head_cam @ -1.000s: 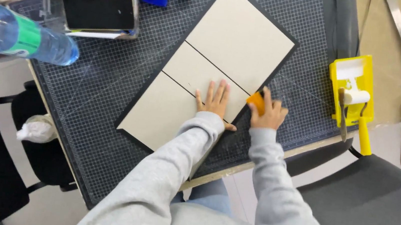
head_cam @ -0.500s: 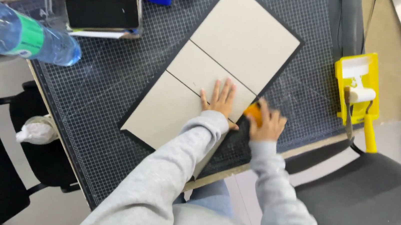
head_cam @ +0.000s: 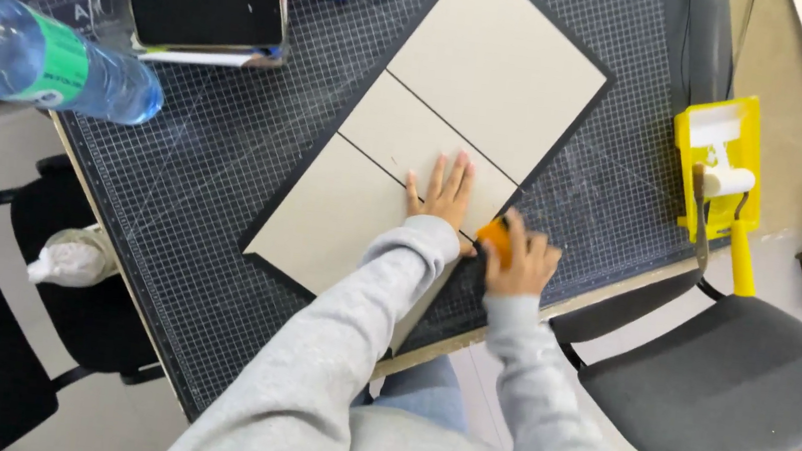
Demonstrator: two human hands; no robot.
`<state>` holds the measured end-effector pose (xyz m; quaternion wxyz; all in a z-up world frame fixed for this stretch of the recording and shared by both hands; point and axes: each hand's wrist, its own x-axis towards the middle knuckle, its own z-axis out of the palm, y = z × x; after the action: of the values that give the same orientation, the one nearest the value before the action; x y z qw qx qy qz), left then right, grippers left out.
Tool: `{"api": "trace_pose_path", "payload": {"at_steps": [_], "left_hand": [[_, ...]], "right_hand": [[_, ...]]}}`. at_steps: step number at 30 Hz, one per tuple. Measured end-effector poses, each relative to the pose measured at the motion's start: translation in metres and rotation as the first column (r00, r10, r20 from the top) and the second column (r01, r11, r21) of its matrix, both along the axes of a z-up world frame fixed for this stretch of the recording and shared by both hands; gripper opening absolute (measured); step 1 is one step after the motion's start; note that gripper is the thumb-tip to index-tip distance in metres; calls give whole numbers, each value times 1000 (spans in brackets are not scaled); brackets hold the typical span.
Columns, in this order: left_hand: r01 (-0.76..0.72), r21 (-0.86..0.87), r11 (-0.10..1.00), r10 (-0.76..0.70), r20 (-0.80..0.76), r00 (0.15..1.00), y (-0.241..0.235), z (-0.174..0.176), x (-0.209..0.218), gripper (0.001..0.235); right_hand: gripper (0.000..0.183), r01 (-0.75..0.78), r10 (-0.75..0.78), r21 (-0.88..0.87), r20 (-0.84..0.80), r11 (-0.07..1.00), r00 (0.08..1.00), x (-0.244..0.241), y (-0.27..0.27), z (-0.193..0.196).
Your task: Applying glue to cardboard panels and attaching a black covering material to create a craft item.
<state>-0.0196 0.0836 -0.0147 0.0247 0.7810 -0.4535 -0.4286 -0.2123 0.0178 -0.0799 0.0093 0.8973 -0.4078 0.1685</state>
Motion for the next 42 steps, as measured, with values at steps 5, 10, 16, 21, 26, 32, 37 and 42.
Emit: {"api": "trace_pose_path", "payload": {"at_steps": [5,10,16,21,26,32,37,42], "left_hand": [[-3,16,1000,4,-33,999,1,1,-2,138],[2,19,1000,-1,-26,1000,-3,6,5,137],[4,17,1000,-3,-35,999,-2,6,3,135],[3,-2,1000,-3,3,1000,1,-1,-2,137],[2,10,1000,-2,-1,1000,0,-7,-5,139],[-16,-31,999,15,-24,1000,2,-7,-4,138],[-47,-42,998,48,16,999,4,22,-1,137],[-48,-21,999,51,121,991,-1,4,-12,133]], "right_hand": [[61,-16,15,22,32,1000,999,5,-10,3],[60,-9,8,28,33,1000,999,-9,14,1],[51,-58,57,-51,-25,997,998,-18,17,-5],[41,-119,118,-84,-16,989,993,-16,23,4],[40,-126,126,-68,-7,990,992,-11,25,1],[52,-78,71,123,60,989,996,-27,11,3],[78,93,-224,469,233,878,946,-27,-14,8],[76,323,-443,601,58,731,895,-42,-32,13]]}}
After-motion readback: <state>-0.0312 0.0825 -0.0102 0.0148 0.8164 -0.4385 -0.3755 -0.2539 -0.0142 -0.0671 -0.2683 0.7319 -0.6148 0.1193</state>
